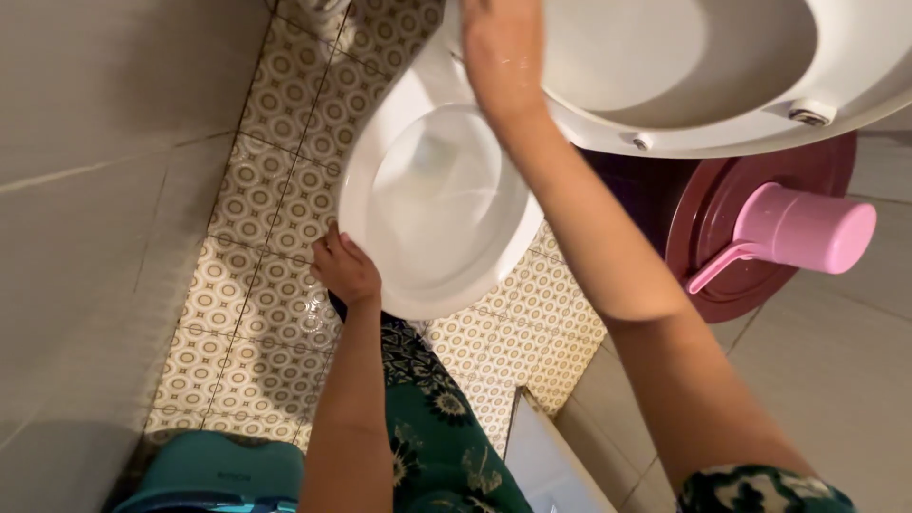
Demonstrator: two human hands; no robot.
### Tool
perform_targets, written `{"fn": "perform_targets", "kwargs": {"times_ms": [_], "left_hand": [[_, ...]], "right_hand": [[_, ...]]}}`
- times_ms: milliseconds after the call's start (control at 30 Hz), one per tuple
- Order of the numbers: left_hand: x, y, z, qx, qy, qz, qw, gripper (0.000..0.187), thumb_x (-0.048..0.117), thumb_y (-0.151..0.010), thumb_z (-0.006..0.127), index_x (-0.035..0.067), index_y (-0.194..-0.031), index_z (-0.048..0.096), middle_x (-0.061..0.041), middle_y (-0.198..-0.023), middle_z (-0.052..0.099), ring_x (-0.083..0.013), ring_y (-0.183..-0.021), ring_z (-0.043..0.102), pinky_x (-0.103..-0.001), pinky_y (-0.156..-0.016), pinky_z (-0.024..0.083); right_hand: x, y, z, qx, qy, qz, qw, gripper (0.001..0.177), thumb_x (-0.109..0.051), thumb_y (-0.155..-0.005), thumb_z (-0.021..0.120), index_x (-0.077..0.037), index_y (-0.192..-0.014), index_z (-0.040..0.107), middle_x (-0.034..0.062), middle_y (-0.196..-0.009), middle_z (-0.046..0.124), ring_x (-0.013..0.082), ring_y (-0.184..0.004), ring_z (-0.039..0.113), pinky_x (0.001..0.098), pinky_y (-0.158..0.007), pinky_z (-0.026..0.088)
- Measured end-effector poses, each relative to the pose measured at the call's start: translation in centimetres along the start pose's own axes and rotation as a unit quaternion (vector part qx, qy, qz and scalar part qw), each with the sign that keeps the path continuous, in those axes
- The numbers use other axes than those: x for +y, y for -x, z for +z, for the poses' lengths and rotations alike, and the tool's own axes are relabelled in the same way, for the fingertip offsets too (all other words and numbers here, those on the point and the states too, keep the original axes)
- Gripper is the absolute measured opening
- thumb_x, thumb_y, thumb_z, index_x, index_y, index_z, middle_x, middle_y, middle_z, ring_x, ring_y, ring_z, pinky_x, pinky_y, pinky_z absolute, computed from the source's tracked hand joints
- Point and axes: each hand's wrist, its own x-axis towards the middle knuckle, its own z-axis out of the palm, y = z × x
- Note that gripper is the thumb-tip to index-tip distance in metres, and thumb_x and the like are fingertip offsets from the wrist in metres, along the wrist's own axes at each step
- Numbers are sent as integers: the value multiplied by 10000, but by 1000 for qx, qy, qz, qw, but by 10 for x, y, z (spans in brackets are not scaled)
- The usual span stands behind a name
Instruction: The recorder cleans the inside and outside of a toilet bowl using a toilet brush and a sponge.
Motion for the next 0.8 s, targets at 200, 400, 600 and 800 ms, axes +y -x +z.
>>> {"fn": "perform_targets", "kwargs": {"times_ms": [200,400,600,800], "left_hand": [[4,-3,-5,-13,23,-7,1000,330,287,-1108,492,128,-1373,608,-136,-1191,586,-336,-1103,570,-511,-972,397],[158,-58,-75,87,207,107,969,342,211,-1098,596,55,-1402,622,-145,-1344,587,-315,-1308,503,-492,-1114,346],[409,-80,-178,31,151,475,866,499,177,-998,742,277,-1470,613,4,-1362,541,-188,-1281,499,-487,-1120,267],[467,-84,-156,149,50,550,820,489,174,-999,712,256,-1467,596,-18,-1429,525,-212,-1334,427,-520,-1134,226]], "right_hand": [[-60,71,-39,-227,-84,54,969,453,165,-767,569,-12,-1152,727,158,-1211,683,370,-1032,557,456,-907,498],[-35,215,-146,-123,-440,510,729,412,33,-921,653,-62,-1320,696,70,-1222,708,171,-1092,616,284,-966,492],[-9,325,-216,143,-456,624,618,434,63,-870,606,-16,-1293,659,57,-1269,678,166,-1156,619,280,-1005,476],[-8,301,-274,278,-587,596,473,398,18,-947,545,-55,-1333,605,72,-1223,694,191,-1092,670,328,-961,537]]}}
